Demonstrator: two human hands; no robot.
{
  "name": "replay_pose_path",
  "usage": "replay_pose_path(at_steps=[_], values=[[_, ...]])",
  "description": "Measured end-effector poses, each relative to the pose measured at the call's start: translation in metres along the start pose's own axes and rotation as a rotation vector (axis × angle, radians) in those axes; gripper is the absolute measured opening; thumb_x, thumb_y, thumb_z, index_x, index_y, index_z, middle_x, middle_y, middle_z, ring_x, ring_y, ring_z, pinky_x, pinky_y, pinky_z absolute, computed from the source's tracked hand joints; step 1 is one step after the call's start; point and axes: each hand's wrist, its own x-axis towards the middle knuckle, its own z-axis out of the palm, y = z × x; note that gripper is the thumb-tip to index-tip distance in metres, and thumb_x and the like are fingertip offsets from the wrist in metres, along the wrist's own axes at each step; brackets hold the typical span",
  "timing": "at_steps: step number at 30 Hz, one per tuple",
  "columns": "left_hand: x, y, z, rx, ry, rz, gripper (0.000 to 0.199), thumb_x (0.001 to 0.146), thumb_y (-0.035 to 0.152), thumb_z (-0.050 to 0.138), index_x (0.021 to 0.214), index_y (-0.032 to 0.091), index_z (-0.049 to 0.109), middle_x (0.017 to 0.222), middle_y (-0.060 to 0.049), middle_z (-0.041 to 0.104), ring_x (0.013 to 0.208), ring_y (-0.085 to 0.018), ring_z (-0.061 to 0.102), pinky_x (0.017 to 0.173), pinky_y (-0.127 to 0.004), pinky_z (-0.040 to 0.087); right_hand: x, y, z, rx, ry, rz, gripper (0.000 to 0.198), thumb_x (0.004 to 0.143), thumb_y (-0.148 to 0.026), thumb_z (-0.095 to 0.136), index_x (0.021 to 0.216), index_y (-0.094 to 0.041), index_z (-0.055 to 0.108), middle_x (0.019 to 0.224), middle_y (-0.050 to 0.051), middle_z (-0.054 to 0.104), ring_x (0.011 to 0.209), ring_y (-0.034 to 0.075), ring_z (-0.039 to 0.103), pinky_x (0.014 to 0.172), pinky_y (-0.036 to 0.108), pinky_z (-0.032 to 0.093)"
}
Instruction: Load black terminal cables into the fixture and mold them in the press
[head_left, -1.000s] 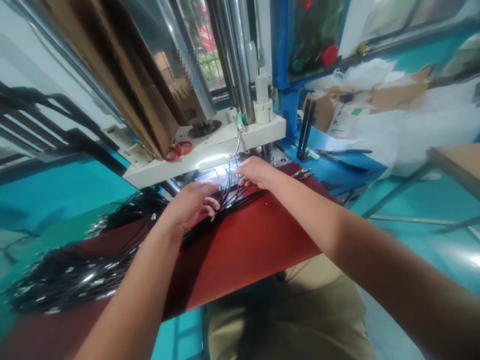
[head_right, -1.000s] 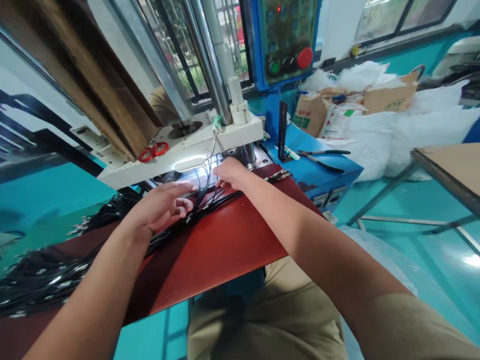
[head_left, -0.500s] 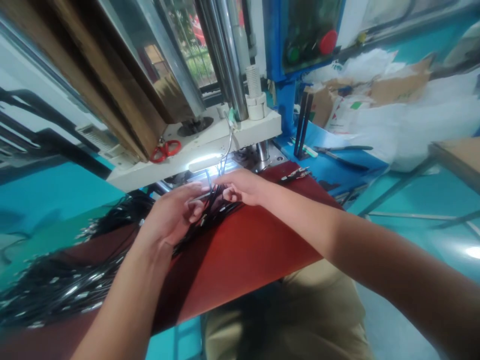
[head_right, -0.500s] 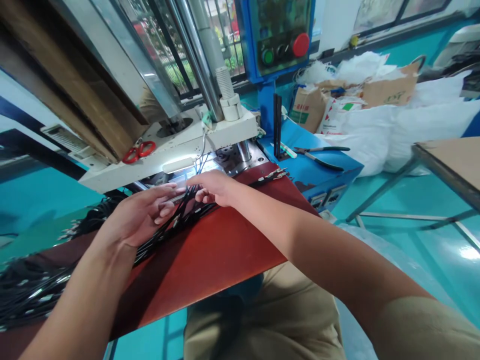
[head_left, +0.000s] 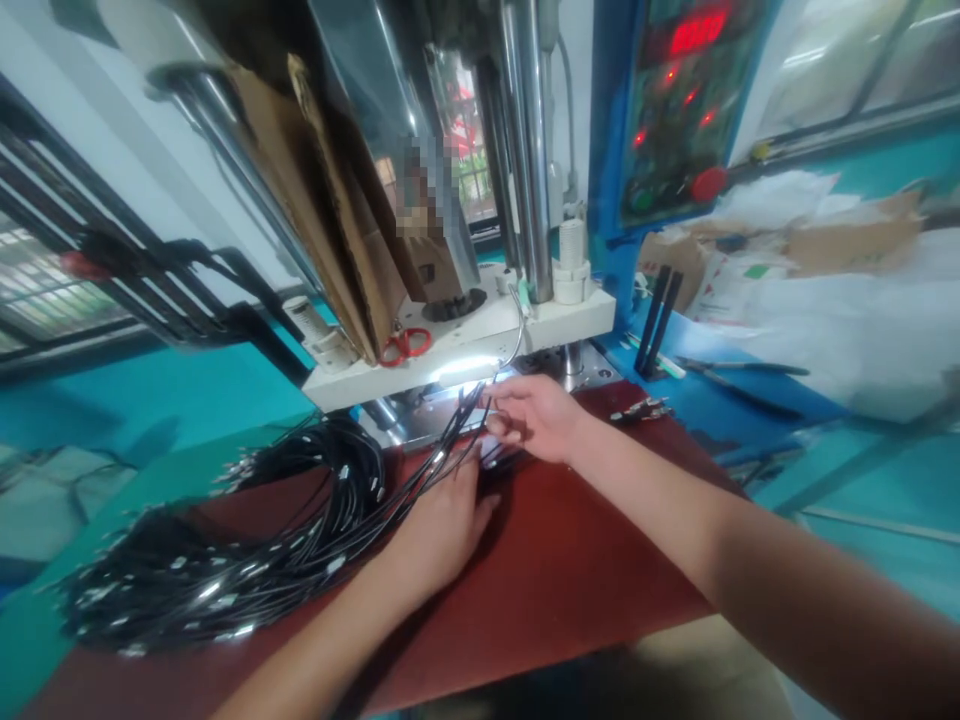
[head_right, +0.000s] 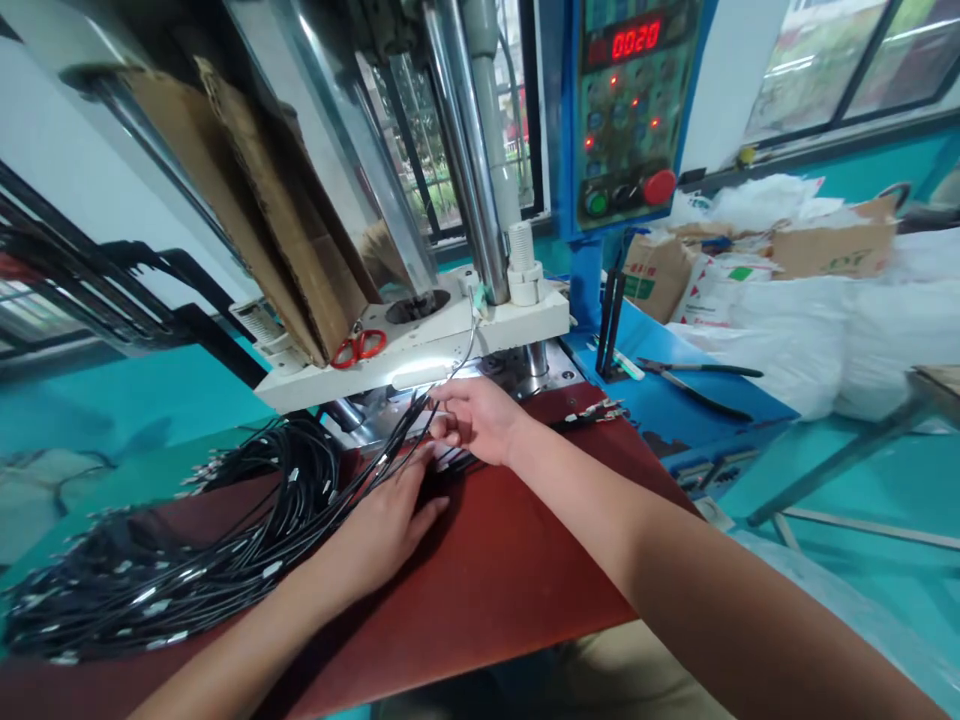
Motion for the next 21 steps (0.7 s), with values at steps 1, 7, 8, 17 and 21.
replay_pose_path(at_steps=[1, 7, 8, 17, 21], values=[[0.005, -0.003, -0.001, -0.003, -0.024, -0.021, 0.057, 0.092, 0.026, 0.05, 0.142, 0.006, 0.032, 0.144, -0.025, 0.044, 0.134, -0.034, 0.044, 0.11, -0.052, 0.038, 0.0, 0.001, 0.0, -0.047, 0.012, -0.004, 0.01, 0.081, -0.025, 0.056, 0.08, -0.015, 0.054, 0.068, 0.002, 0.053, 0.055, 0.01, 0.05, 0.041, 0.018, 0.03], [0.025, 0.002, -0.005, -0.225, -0.074, -0.049, 0.029, 0.093, 0.025, 0.047, 0.12, 0.017, 0.051, 0.122, -0.015, 0.063, 0.119, -0.028, 0.058, 0.101, -0.043, 0.045, -0.017, 0.017, 0.017, -0.429, 0.302, -0.088, 0.032, 0.084, -0.044, 0.063, 0.098, -0.017, 0.055, 0.077, 0.004, 0.058, 0.059, 0.015, 0.056, 0.047, 0.025, 0.04], [0.026, 0.002, -0.005, -0.285, -0.07, -0.013, 0.028, 0.094, 0.024, 0.045, 0.12, 0.018, 0.051, 0.121, -0.014, 0.063, 0.119, -0.027, 0.058, 0.101, -0.041, 0.045, -0.025, 0.021, 0.022, -0.56, 0.389, -0.162, 0.035, 0.083, -0.042, 0.066, 0.105, -0.018, 0.055, 0.082, 0.005, 0.06, 0.065, 0.017, 0.058, 0.054, 0.027, 0.044], [0.019, 0.009, -0.009, -0.147, -0.232, -0.129, 0.021, 0.096, 0.022, 0.034, 0.106, 0.014, 0.05, 0.101, -0.016, 0.066, 0.089, -0.029, 0.065, 0.076, -0.041, 0.051, -0.127, 0.066, 0.02, -0.875, 0.19, 0.024, 0.021, 0.093, -0.035, 0.053, 0.1, -0.022, 0.067, 0.069, -0.001, 0.061, 0.056, 0.012, 0.057, 0.052, 0.022, 0.043], [0.02, 0.012, -0.009, -0.161, -0.201, -0.135, 0.02, 0.094, 0.026, 0.043, 0.113, 0.018, 0.048, 0.108, -0.012, 0.065, 0.097, -0.028, 0.065, 0.08, -0.038, 0.049, -0.146, 0.063, -0.007, -0.691, 0.231, 0.186, 0.026, 0.093, -0.037, 0.053, 0.109, -0.017, 0.062, 0.07, -0.001, 0.062, 0.049, 0.008, 0.054, 0.046, 0.018, 0.04]])
